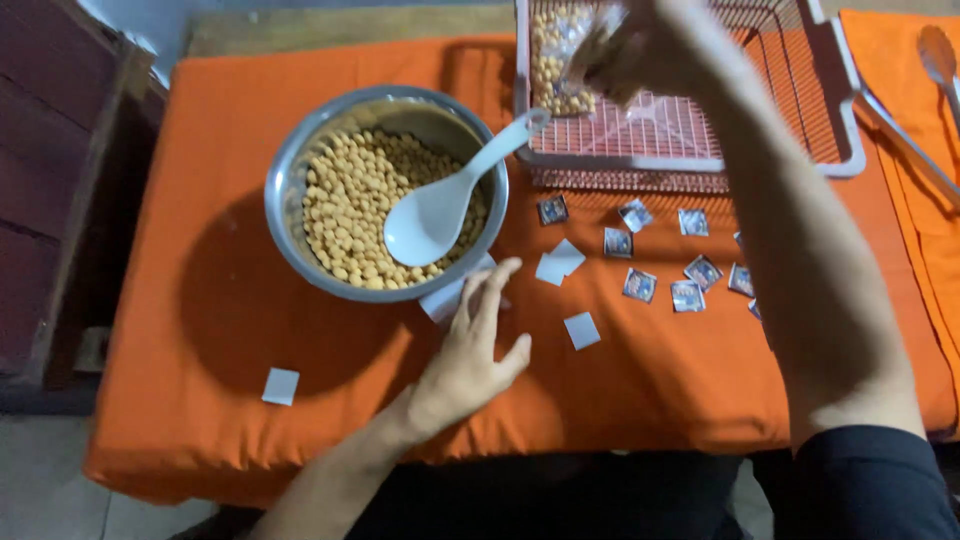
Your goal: Packaging peanuts into small plastic bags, applying labels, and placing them into a basket.
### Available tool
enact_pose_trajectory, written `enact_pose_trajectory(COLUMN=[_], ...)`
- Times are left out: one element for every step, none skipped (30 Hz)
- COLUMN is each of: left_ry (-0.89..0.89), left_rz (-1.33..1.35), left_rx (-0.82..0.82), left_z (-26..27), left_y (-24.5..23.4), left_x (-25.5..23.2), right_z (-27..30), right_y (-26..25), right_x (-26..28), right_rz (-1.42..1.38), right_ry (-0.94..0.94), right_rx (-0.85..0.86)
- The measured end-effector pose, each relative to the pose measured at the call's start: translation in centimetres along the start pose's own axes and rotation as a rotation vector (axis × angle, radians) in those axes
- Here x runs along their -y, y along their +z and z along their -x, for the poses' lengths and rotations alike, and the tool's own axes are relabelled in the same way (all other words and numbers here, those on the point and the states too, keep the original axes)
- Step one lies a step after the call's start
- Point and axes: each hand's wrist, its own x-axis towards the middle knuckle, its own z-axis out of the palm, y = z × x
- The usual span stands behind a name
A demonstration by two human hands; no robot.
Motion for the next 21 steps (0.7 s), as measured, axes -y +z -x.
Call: enact_pose_trajectory(left_ry=[0.011, -0.020, -0.054, -0.046, -0.079, -0.113, -0.106, -0.125, -0.143, -0.133, -0.129, -0.124, -0.121, -0.107, -0.097, -0.100, -0.100, -0.100, -0.100, -0.023, 0.052], left_rz=[-0.007, -0.008, -0.008, -0.014, -0.013, -0.013, -0.016, -0.022, -0.029, -0.032, -0.038, -0.044, -0.043, -0.048, -0.054, -0.052, -0.040, -0.029, -0.030, -0.038, -0.049], left_rx=[-0.003, 0.016, 0.035, 0.033, 0.053, 0.072, 0.071, 0.085, 0.101, 0.102, 0.101, 0.099, 0.099, 0.090, 0.081, 0.081, 0.090, 0.099, 0.097, 0.073, 0.046], left_z=[0.0, -0.1, -0.1, -0.2, -0.2, -0.2, -0.2, -0.2, -0.3, -0.3, -0.3, -0.2, -0.3, -0.3, -0.2, -0.1, -0.2, -0.2, -0.2, -0.3, -0.3], left_y=[-0.1, -0.1, -0.1, -0.3, -0.3, -0.4, -0.5, -0.5, -0.5, -0.6, -0.5, -0.5, -0.5, -0.4, -0.4, -0.4, -0.5, -0.6, -0.4, -0.3, -0.3], left_x=[0.0, 0.0, -0.1, -0.2, -0.4, -0.6, -0.7, -0.8, -0.9, -0.8, -0.8, -0.8, -0.8, -0.7, -0.6, -0.7, -0.9, -1.1, -0.9, -0.8, -0.6], right_z=[-1.0, -1.9, -2.8, -3.4, -3.8, -4.2, -4.6, -4.9, -5.1, -4.9, -4.6, -4.4, -4.0, -3.6, -3.2, -2.7, -2.3, -1.9, -2.0, -2.1, -2.3], right_y=[0.7, 1.5, 2.3, 2.8, 3.3, 3.8, 3.9, 4.1, 4.1, 4.0, 3.7, 3.6, 3.1, 2.6, 2.4, 2.6, 2.6, 2.6, 3.2, 3.7, 4.3], right_x=[0.1, 0.1, 0.1, 0.0, -0.3, -0.6, -0.8, -1.0, -1.3, -1.4, -1.5, -1.7, -1.6, -1.4, -1.3, -1.5, -1.7, -1.8, -2.0, -2.2, -2.3], right_rz=[0.001, 0.154, 0.304, 0.304, 0.322, 0.341, 0.342, 0.385, 0.429, 0.431, 0.390, 0.350, 0.353, 0.346, 0.336, 0.336, 0.358, 0.379, 0.379, 0.386, 0.391], right_ry=[-0.007, 0.016, 0.043, 0.039, 0.016, -0.007, -0.009, -0.037, -0.062, -0.061, -0.144, -0.228, -0.227, -0.259, -0.292, -0.291, -0.329, -0.367, -0.368, -0.357, -0.349], right_rx=[-0.011, 0.040, 0.093, 0.083, 0.136, 0.189, 0.182, 0.208, 0.232, 0.222, 0.175, 0.128, 0.127, 0.047, -0.028, -0.025, -0.115, -0.205, -0.205, -0.139, -0.073])
